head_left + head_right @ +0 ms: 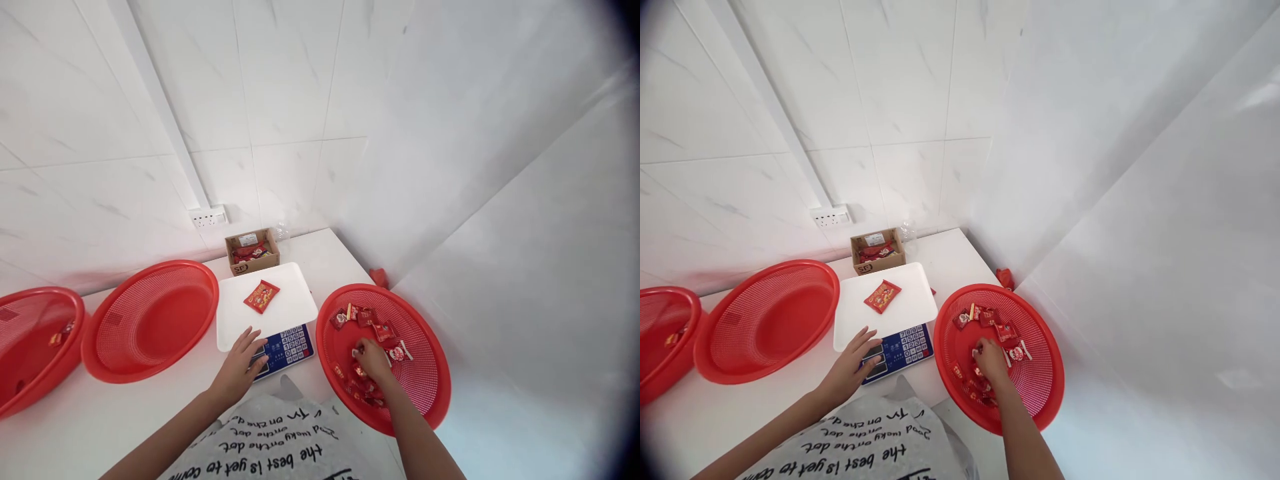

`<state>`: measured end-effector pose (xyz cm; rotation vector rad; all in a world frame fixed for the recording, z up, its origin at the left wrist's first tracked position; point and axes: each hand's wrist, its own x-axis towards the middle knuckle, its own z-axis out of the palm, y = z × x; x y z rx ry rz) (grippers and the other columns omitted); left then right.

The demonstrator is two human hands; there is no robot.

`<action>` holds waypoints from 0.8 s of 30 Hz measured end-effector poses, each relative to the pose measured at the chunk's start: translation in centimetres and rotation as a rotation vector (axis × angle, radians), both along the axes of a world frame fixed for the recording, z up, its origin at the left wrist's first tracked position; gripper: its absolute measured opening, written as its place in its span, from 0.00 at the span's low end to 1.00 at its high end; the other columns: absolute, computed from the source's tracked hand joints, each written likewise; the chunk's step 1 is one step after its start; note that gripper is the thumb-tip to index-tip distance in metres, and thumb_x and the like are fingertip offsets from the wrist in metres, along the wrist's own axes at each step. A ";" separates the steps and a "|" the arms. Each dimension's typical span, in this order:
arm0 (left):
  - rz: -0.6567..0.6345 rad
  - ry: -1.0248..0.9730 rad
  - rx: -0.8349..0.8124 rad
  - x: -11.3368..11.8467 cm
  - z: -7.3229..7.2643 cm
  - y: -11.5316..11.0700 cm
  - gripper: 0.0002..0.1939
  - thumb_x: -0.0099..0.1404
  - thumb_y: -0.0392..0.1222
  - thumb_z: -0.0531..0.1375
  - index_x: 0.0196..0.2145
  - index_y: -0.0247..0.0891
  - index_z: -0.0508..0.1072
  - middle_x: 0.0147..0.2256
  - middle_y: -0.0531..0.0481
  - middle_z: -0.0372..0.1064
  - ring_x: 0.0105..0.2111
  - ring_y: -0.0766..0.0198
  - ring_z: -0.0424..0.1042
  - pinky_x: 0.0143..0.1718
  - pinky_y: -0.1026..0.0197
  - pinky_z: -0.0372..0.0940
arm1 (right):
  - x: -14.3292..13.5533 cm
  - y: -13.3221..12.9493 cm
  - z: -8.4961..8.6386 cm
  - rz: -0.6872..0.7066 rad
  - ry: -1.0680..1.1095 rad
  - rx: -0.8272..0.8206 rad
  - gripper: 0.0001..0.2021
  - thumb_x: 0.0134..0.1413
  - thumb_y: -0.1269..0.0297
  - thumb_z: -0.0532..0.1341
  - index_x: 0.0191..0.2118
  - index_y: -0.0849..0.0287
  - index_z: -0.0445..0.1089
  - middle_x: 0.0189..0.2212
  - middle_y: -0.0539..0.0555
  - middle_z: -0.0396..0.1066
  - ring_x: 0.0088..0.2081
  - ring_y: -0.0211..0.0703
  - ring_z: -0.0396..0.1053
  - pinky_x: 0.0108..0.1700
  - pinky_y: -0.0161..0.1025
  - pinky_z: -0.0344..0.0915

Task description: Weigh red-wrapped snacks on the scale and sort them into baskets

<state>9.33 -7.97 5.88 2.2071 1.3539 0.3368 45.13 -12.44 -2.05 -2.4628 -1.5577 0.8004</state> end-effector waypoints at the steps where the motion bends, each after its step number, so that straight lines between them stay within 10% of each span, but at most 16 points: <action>1: 0.005 -0.011 0.004 -0.1 0.1 -0.1 0.18 0.67 0.46 0.51 0.50 0.41 0.70 0.58 0.45 0.62 0.64 0.51 0.50 0.60 0.45 0.55 | 0.5 0.5 0.1 -0.049 -0.034 0.006 0.15 0.53 0.68 0.53 0.45 0.66 0.68 0.44 0.65 0.67 0.46 0.51 0.66 0.47 0.43 0.59; 6: 0.018 -0.029 0.020 -0.1 -0.1 -0.2 0.17 0.67 0.47 0.51 0.49 0.41 0.71 0.58 0.45 0.63 0.63 0.51 0.52 0.59 0.45 0.57 | 1.7 3.7 0.2 -0.320 -0.103 0.000 0.30 0.56 0.56 0.51 0.63 0.58 0.51 0.63 0.67 0.48 0.62 0.62 0.49 0.55 0.53 0.54; 11: 0.008 -0.026 0.005 0.2 0.0 -0.3 0.18 0.67 0.47 0.52 0.50 0.41 0.71 0.58 0.45 0.63 0.62 0.52 0.54 0.59 0.47 0.58 | -0.5 5.8 0.0 -0.187 -0.056 -0.116 0.37 0.55 0.50 0.52 0.67 0.55 0.40 0.67 0.65 0.37 0.66 0.63 0.37 0.58 0.65 0.42; 18: 0.018 -0.019 -0.083 0.1 0.0 -0.4 0.17 0.67 0.44 0.51 0.50 0.40 0.70 0.57 0.44 0.63 0.60 0.54 0.58 0.59 0.49 0.58 | -2.0 3.0 -0.3 0.175 -0.193 -0.048 0.29 0.53 0.62 0.55 0.62 0.57 0.54 0.64 0.64 0.49 0.65 0.58 0.45 0.62 0.58 0.36; 24: -0.011 -0.050 -0.106 0.8 0.0 -0.3 0.17 0.66 0.44 0.52 0.50 0.41 0.71 0.57 0.44 0.63 0.58 0.54 0.61 0.58 0.49 0.59 | 0.2 0.4 0.7 0.085 -0.123 -0.145 0.34 0.52 0.65 0.54 0.65 0.56 0.46 0.62 0.64 0.51 0.62 0.57 0.52 0.58 0.54 0.52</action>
